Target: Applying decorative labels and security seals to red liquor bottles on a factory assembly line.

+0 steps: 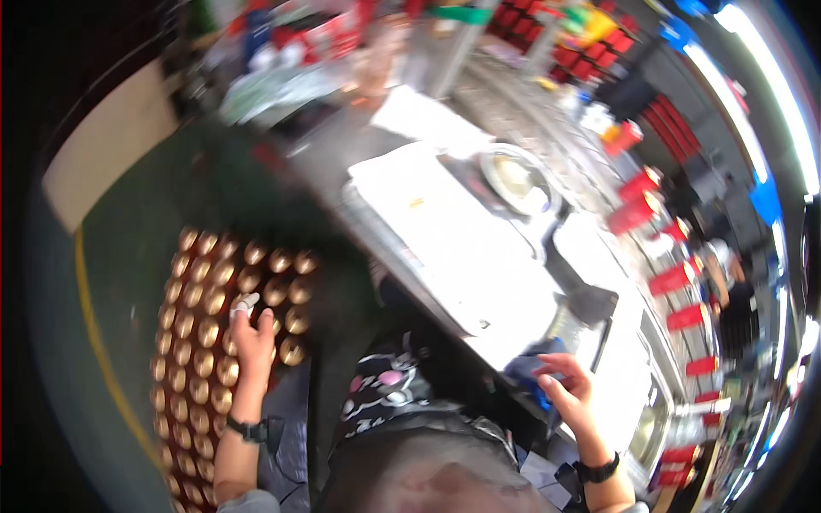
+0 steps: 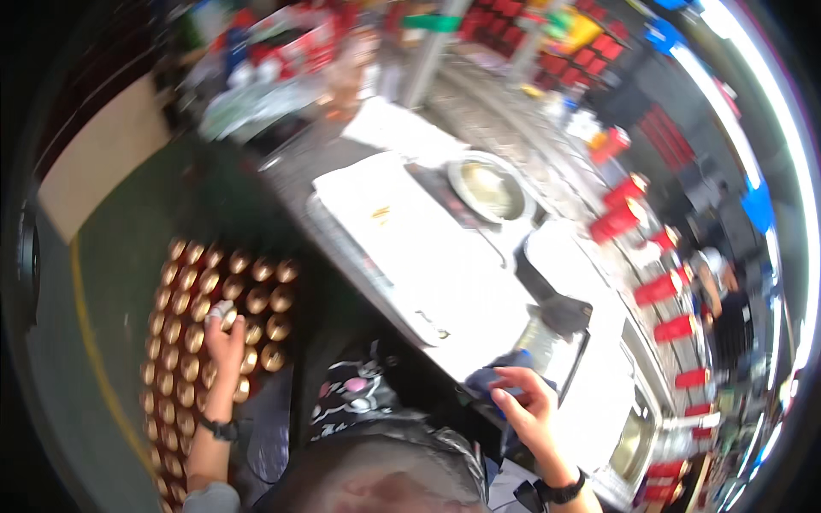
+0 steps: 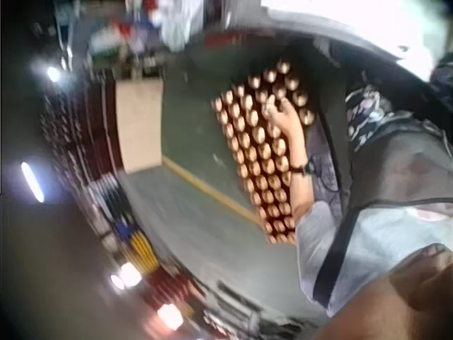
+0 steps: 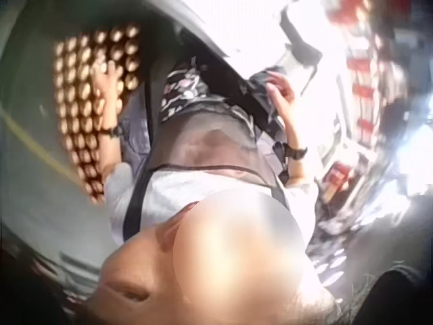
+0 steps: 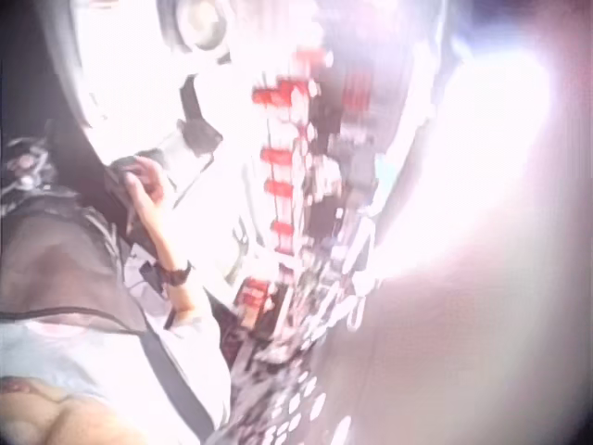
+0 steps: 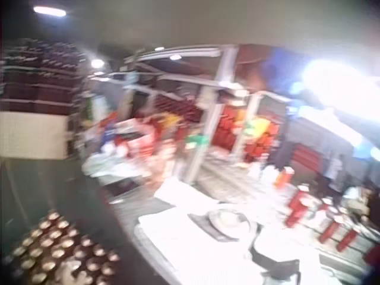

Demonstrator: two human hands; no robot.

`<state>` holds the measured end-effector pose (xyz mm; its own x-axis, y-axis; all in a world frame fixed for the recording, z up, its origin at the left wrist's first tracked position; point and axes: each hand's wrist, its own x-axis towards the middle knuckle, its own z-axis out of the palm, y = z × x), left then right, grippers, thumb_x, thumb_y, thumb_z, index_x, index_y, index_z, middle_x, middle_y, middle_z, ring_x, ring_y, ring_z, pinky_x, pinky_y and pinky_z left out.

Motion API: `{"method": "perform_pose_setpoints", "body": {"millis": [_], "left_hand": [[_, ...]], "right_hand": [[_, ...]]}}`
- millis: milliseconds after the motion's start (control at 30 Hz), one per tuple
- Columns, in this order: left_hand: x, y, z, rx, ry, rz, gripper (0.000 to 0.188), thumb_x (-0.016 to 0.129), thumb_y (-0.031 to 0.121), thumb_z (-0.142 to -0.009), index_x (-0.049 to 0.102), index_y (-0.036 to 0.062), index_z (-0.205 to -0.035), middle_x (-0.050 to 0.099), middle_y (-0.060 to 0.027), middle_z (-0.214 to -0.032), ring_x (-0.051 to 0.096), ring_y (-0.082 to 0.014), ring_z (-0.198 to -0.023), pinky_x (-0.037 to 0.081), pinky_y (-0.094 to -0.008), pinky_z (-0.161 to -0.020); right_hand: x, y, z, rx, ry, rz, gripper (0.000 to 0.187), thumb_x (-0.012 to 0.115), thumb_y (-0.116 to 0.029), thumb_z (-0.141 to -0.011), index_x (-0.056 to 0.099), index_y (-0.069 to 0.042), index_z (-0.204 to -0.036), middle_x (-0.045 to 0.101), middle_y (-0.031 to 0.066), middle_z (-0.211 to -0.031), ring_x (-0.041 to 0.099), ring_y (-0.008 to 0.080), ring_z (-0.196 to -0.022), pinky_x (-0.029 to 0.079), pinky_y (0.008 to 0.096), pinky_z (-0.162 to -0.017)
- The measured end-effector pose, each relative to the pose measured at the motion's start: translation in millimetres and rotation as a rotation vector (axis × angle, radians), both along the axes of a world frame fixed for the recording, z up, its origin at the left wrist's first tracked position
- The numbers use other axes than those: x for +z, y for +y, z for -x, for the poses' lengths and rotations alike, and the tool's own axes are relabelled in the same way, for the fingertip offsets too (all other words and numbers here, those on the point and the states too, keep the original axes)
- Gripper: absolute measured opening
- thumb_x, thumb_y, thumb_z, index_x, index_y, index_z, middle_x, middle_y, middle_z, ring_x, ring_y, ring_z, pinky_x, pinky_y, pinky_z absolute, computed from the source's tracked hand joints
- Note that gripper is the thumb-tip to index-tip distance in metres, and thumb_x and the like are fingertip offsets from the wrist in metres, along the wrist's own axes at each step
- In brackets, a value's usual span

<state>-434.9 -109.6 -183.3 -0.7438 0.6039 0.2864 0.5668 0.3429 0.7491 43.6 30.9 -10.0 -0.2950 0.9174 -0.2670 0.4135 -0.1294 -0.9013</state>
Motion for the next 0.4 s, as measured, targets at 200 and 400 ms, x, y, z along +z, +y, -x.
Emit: {"method": "perform_pose_setpoints", "body": {"millis": [200,400], "left_hand": [[208,189,-121,-0.758,0.042,-0.186,0.032,0.067,0.005,-0.083,0.064,-0.0026,-0.114,0.067,-0.0183,-0.111,0.063,-0.0317,-0.106,0.046,-0.0378,-0.097],[226,308,-221,-1.098,0.015,-0.009,0.039,0.071,0.009,-0.081,0.064,0.0024,-0.119,0.068,-0.0115,-0.106,0.065,-0.0216,-0.1,0.05,-0.0335,-0.09]], "right_hand": [[5,15,-72,-0.406,0.358,0.161,0.039,0.051,-0.031,-0.102,0.07,0.003,-0.097,0.071,0.0103,-0.075,0.06,0.0104,-0.057,0.046,0.0233,-0.054],[40,116,-174,-0.543,0.333,-0.186,0.031,0.062,-0.033,-0.096,0.064,-0.002,-0.091,0.051,0.0002,-0.053,0.047,0.011,-0.044,0.038,0.0227,-0.046]]}}
